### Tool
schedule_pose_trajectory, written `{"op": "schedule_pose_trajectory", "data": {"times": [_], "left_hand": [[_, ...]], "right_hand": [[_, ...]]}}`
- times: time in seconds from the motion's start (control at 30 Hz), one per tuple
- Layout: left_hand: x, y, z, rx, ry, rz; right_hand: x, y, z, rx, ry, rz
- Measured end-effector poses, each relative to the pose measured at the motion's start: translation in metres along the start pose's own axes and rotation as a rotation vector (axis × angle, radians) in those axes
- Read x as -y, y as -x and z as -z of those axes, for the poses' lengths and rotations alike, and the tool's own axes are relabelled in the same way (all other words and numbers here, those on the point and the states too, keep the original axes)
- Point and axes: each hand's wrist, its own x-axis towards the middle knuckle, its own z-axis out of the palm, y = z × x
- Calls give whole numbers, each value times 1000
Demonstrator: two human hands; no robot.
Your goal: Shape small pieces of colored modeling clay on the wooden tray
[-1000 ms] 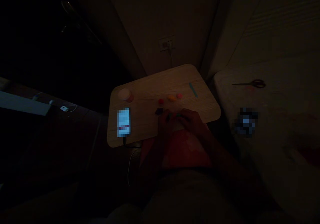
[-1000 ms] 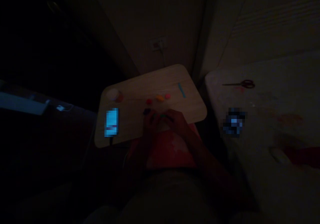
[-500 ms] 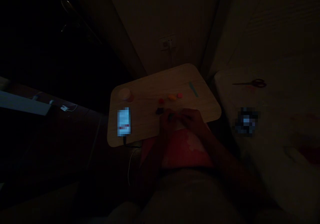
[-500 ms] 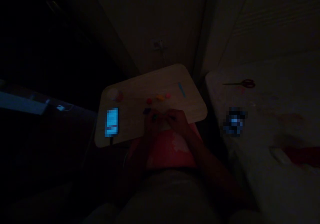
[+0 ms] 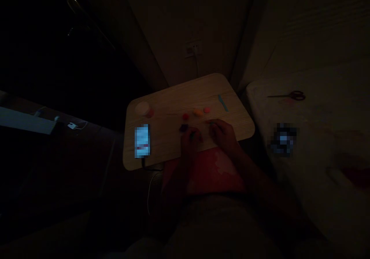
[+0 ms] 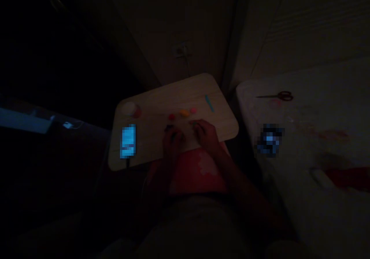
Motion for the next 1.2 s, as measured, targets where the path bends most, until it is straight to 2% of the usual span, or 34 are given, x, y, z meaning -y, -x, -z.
{"op": "schedule_pose_trajectory", "data": {"times": [0.27, 0.47, 0.67, 0.73, 0.83, 1.03, 1.2], "left_hand": [[-8, -3, 3, 83, -92, -98], [-8, -4, 4, 92, -117, -147], [-13, -3, 1, 59, -158, -109], [-14, -4, 0, 68, -173, -116], [-13, -4, 0, 106, -175, -153], [-10, -3, 3, 107, -151, -185], [-11, -3, 3, 116, -172, -185]], "right_hand": [[-5, 2, 1, 4, -46, 13], [1, 3, 1, -5, 4, 69], [6, 0, 6, 266, -72, -10], [6, -1, 8, 301, -104, -29], [5, -2, 8, 293, -124, -57], [1, 0, 5, 200, -166, -92], [0, 0, 4, 200, -185, -102]]}}
